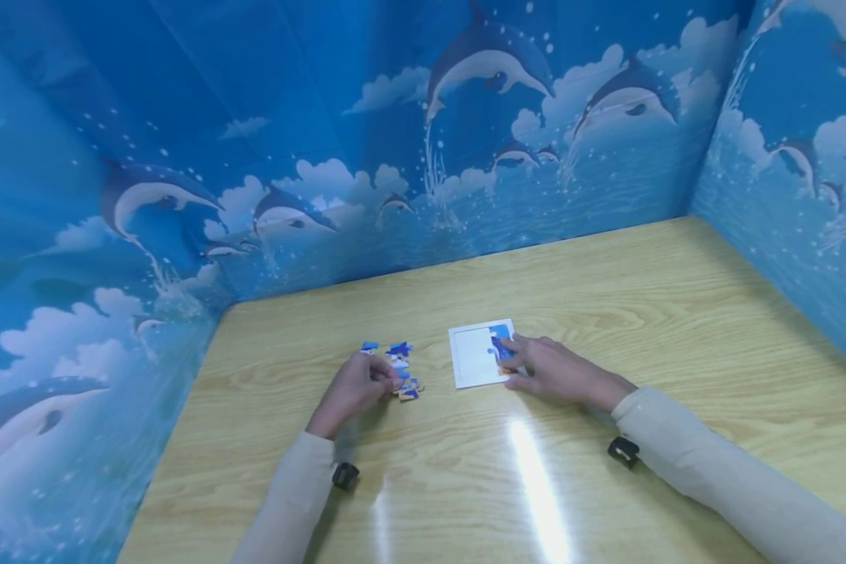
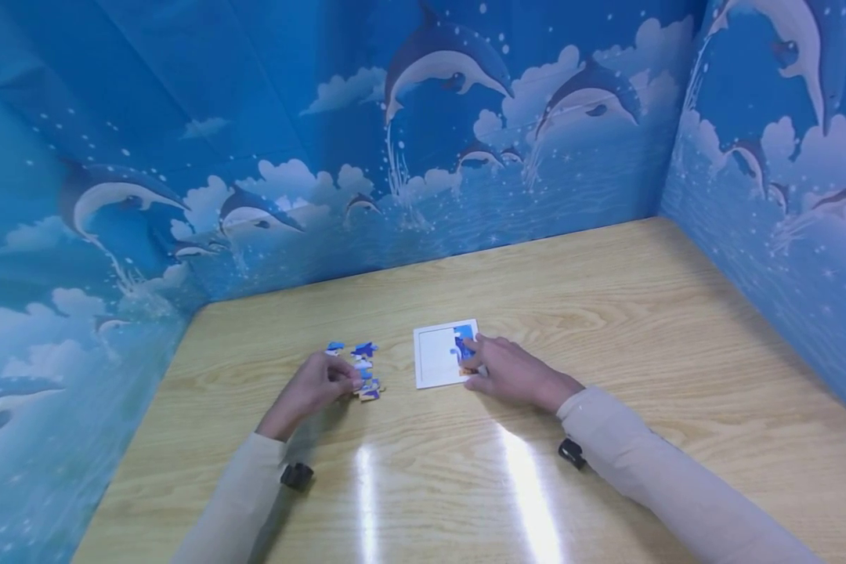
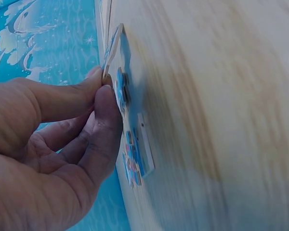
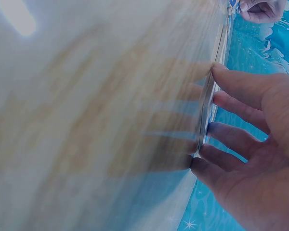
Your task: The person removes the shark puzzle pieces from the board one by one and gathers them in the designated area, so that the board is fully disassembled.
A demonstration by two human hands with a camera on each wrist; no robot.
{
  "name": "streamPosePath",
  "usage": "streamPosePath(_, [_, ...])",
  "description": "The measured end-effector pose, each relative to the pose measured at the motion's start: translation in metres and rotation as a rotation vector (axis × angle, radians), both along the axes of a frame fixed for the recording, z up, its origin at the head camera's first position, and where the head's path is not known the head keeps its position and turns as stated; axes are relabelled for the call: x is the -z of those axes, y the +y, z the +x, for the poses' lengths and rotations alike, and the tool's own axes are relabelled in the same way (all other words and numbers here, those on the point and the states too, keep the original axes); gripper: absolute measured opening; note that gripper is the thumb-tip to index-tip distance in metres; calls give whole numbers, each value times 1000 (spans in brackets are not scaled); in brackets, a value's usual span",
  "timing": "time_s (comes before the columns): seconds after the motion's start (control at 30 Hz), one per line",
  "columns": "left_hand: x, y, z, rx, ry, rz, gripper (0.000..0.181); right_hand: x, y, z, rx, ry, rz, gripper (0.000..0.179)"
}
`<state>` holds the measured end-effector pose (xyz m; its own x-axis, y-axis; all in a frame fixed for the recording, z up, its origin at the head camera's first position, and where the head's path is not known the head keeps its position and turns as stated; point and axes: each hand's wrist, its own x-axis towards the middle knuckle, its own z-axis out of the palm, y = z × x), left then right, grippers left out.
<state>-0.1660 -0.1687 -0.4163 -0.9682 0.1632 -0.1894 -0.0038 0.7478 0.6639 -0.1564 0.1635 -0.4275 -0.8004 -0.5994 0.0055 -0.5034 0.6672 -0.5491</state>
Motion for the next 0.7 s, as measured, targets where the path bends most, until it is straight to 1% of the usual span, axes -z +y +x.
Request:
streamPosePath(0.1, [1, -3, 2, -1, 7, -4, 6, 1, 0, 0, -1, 0, -4, 35])
streamPosePath(0.33, [1, -6, 5, -9, 34, -56, 5, 1, 0, -1, 1, -9, -6, 35])
streamPosePath(0.5, [1, -6, 6, 3, 56, -80, 6, 1, 0, 0, -1, -14, -7, 35])
streamPosePath(0.7, [2, -5, 6, 0, 71, -94, 7, 0, 0, 0, 2, -15, -5, 36])
